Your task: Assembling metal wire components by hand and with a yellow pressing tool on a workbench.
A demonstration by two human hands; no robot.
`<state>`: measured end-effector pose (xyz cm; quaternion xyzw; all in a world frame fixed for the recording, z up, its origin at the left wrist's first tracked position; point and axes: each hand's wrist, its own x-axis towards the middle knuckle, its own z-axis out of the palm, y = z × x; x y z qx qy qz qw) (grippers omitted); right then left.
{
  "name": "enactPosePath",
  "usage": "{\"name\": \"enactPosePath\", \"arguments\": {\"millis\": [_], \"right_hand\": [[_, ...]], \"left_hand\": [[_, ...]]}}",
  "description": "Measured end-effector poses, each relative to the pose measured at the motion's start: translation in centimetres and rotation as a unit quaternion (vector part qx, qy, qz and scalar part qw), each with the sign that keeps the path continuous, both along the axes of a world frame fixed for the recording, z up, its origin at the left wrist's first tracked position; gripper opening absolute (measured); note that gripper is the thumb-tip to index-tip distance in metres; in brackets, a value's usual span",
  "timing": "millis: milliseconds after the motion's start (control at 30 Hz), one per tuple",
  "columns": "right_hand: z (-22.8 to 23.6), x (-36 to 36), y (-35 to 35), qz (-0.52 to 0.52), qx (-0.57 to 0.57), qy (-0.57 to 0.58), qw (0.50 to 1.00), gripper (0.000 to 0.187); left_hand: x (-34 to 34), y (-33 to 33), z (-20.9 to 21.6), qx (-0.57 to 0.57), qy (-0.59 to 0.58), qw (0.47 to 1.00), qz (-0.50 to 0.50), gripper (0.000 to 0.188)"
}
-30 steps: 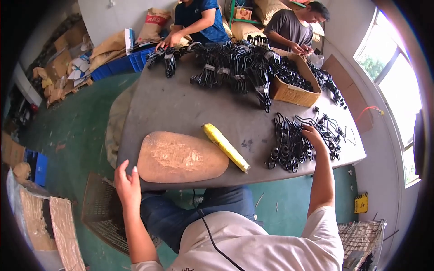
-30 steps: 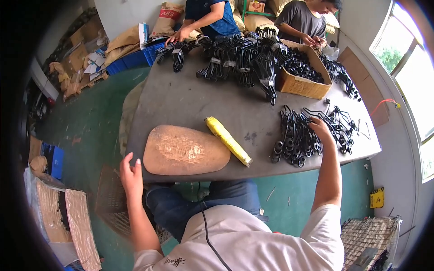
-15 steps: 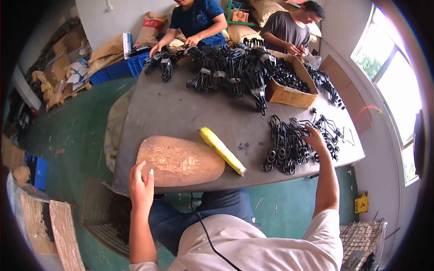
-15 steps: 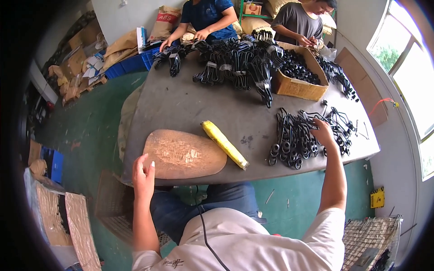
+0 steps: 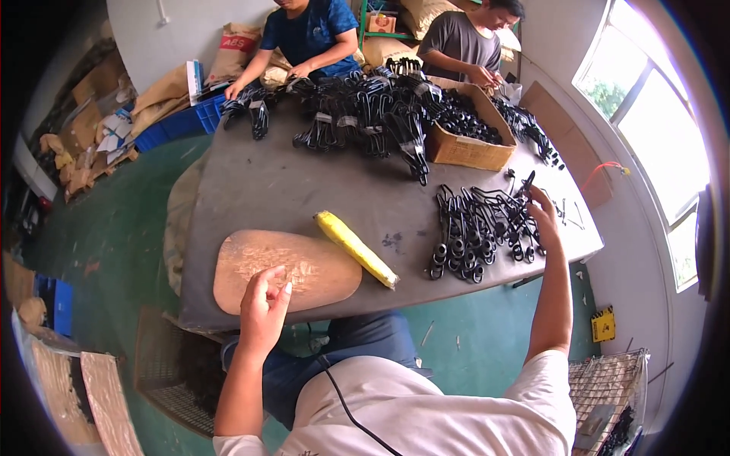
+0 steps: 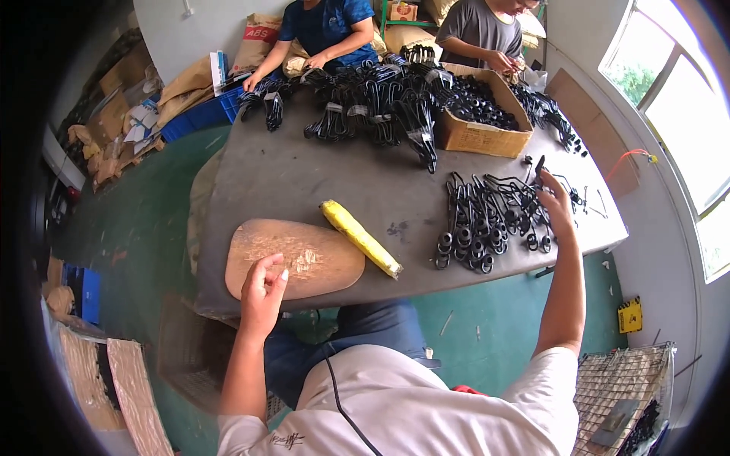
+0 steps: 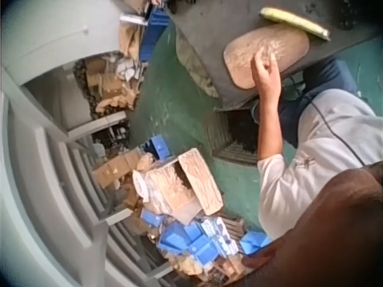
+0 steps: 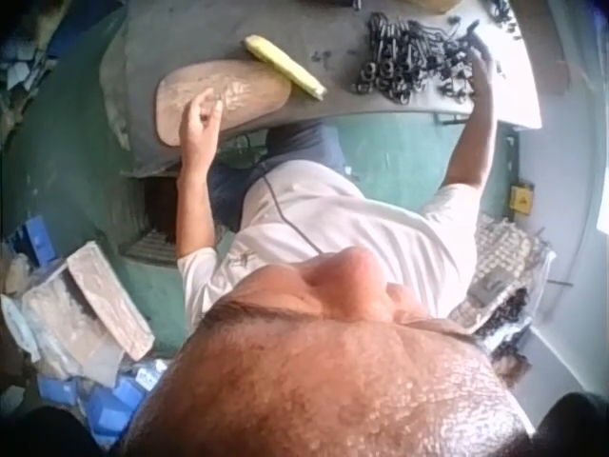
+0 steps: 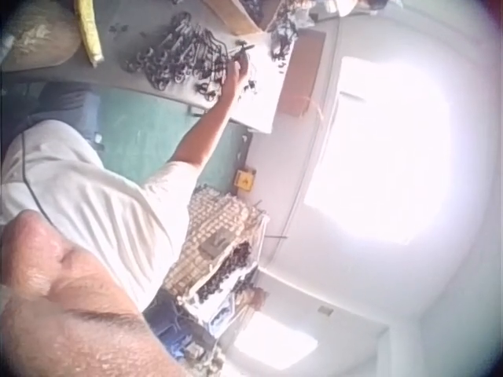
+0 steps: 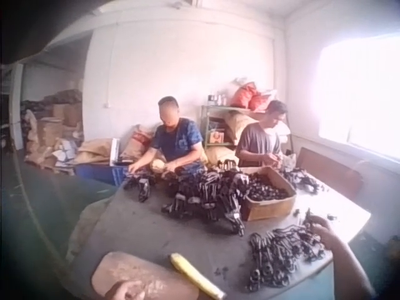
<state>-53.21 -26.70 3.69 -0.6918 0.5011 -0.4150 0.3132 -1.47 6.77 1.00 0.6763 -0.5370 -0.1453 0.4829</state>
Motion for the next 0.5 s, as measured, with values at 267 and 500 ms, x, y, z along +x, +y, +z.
{"name": "enactPosePath", "arguments": {"millis": [267,500], "right_hand": [[2.5,7.4,3.9,0.006,-0.025,-0.148,0.989,0.060],[1.4,27.1,17.3,0.192,-0.314,0.108,0.924,0.065]], "left_hand": [[-1.5,-1.8,0.0,0.001,0.112,0.992,-0.055,0.035],[-7.0,-6.3,3.5,-0.035,0.127,0.978,-0.163,0.048]]}}
